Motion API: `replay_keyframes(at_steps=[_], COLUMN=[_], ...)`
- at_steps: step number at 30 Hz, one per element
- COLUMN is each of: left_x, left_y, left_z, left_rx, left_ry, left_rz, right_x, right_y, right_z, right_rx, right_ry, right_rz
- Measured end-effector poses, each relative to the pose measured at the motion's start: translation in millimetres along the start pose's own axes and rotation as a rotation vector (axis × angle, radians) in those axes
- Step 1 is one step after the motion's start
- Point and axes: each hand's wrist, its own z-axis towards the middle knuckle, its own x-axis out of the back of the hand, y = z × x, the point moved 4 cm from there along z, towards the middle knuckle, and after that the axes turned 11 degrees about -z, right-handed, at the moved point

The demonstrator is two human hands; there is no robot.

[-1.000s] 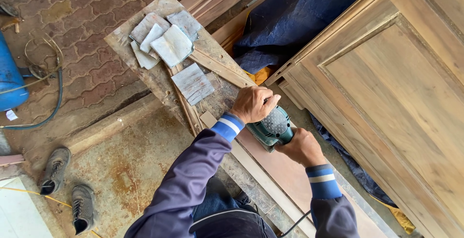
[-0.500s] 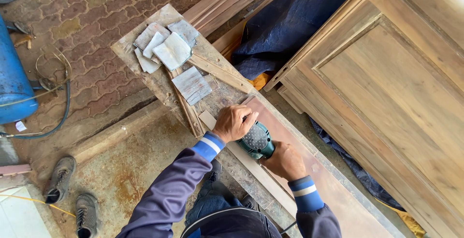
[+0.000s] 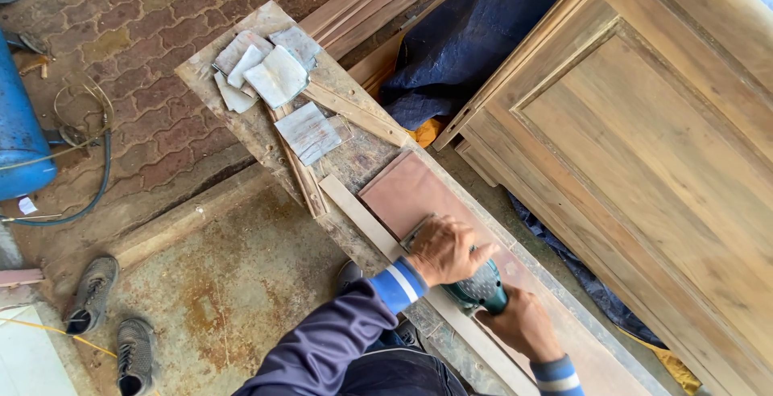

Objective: Sanding a piece of wood using manual sandpaper and an orbital sander.

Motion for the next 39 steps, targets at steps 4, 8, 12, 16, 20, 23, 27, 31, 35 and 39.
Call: replay_keyframes(at_steps=[4,8,12,16,20,23,27,31,35,39], left_x=[-50,-110,-119,-139,-164,-160,-149,-122,-77,-39], left_y=[23,47,80,96,93,93,79,58,34,10], left_z=[-3,1,11,17,24,38,56,73,80,89], left_rx=[0.045,-0.002,-0.001,-0.011,-0.027,0.022,0.063,0.078,0.110,0.117], left_ry=[-0.070,-0.176,-0.270,-0.266,-0.178,-0.227,-0.258,-0.173,-0.100,-0.045], left_rz=[0.026,0.074,0.047,-0.011,-0.021,-0.007,0.009,0.018,0.018,0.018], right_x=[-11,-37,-32,-32,-25,-22,-5,20,44,57], right_y=[52,115,144,177,193,203,192,159,114,78], right_z=[-20,-30,-52,-60,-58,-45,-26,-1,25,54], right_rx=[-0.110,-0.205,-0.325,-0.331,-0.330,-0.326,-0.295,-0.249,-0.158,-0.108], right_ry=[0.035,-0.078,-0.106,-0.011,0.035,-0.032,0.003,-0.011,0.065,0.050], right_rz=[-0.016,0.060,0.079,0.057,0.067,0.083,0.093,0.067,0.023,-0.005])
